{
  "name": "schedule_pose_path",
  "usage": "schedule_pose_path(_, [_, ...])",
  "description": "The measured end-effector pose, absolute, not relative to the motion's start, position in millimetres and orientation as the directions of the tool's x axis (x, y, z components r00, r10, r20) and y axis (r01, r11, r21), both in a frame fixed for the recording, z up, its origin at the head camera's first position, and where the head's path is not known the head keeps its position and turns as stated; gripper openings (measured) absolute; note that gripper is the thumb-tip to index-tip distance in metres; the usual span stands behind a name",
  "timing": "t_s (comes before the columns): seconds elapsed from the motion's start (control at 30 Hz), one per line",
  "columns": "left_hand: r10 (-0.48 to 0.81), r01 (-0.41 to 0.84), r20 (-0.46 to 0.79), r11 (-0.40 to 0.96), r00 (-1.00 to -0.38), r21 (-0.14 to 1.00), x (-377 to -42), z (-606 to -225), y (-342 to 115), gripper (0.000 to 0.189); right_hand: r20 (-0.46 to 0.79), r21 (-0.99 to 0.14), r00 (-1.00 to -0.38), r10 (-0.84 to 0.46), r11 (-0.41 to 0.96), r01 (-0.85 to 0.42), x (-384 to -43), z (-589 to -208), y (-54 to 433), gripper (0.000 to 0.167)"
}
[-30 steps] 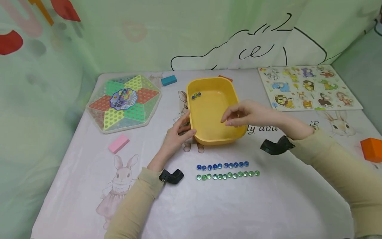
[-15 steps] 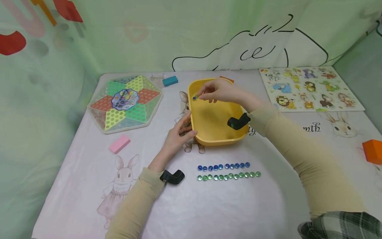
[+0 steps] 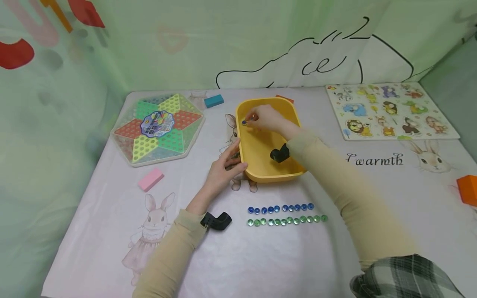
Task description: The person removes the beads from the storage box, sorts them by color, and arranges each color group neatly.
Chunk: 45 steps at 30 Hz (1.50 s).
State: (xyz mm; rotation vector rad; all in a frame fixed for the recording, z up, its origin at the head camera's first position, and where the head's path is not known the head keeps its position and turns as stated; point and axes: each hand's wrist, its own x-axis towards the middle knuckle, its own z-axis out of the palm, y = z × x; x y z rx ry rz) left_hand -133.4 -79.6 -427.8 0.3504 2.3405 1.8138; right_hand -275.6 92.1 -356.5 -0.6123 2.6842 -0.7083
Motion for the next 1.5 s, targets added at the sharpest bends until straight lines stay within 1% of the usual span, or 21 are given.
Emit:
schedule_pose_path(0.2, [0.287, 0.095, 0.031, 0.212, -0.957, 0.973, -133, -427, -78, 0.068, -0.214, -0.413, -0.869, -0.446, 0.848, -0.333, -276, -361, 83, 0.034])
schedule_pose_path(0.33, [0.297, 0.08, 0.017, 0.2, -0.955, 0.976, -131, -420, -78, 0.069, -0.204, -0.387, -0.881, -0.427, 0.862, -0.328, -277, -363, 83, 0.033])
schedule_pose_path(0.47, [0.301, 0.071, 0.004, 0.214, -0.954, 0.974, -124, -403, -77, 0.069, -0.182, -0.401, -0.888, -0.422, 0.857, -0.326, -277, -365, 85, 0.03])
schedule_pose_path(0.57, [0.29, 0.061, -0.012, 0.241, -0.957, 0.969, -120, -394, -75, 0.068, -0.19, -0.412, -0.889, -0.417, 0.856, -0.313, -277, -365, 86, 0.027])
schedule_pose_path(0.67, [0.28, 0.047, -0.028, 0.256, -0.96, 0.966, -118, -391, -74, 0.068, -0.212, -0.4, -0.881, -0.423, 0.86, -0.317, -276, -368, 85, 0.024])
schedule_pose_path(0.77, [0.278, 0.033, -0.04, 0.251, -0.96, 0.968, -117, -392, -74, 0.067, -0.22, -0.389, -0.864, -0.453, 0.853, -0.348, -274, -371, 83, 0.022])
schedule_pose_path(0.93, [0.276, 0.026, -0.038, 0.225, -0.96, 0.974, -117, -394, -75, 0.067, -0.199, -0.403, -0.841, -0.504, 0.824, -0.399, -273, -372, 78, 0.021])
schedule_pose_path(1.13, [0.279, 0.023, -0.041, 0.222, -0.959, 0.975, -117, -393, -76, 0.067, -0.19, -0.419, -0.836, -0.514, 0.813, -0.404, -273, -370, 78, 0.02])
schedule_pose_path(1.3, [0.282, 0.03, -0.036, 0.226, -0.959, 0.974, -117, -392, -76, 0.067, -0.17, -0.451, -0.837, -0.519, 0.797, -0.402, -269, -356, 84, 0.02])
schedule_pose_path(1.5, [0.285, 0.024, -0.046, 0.234, -0.957, 0.972, -118, -391, -77, 0.067, -0.109, -0.486, -0.828, -0.55, 0.756, -0.438, -251, -331, 97, 0.02])
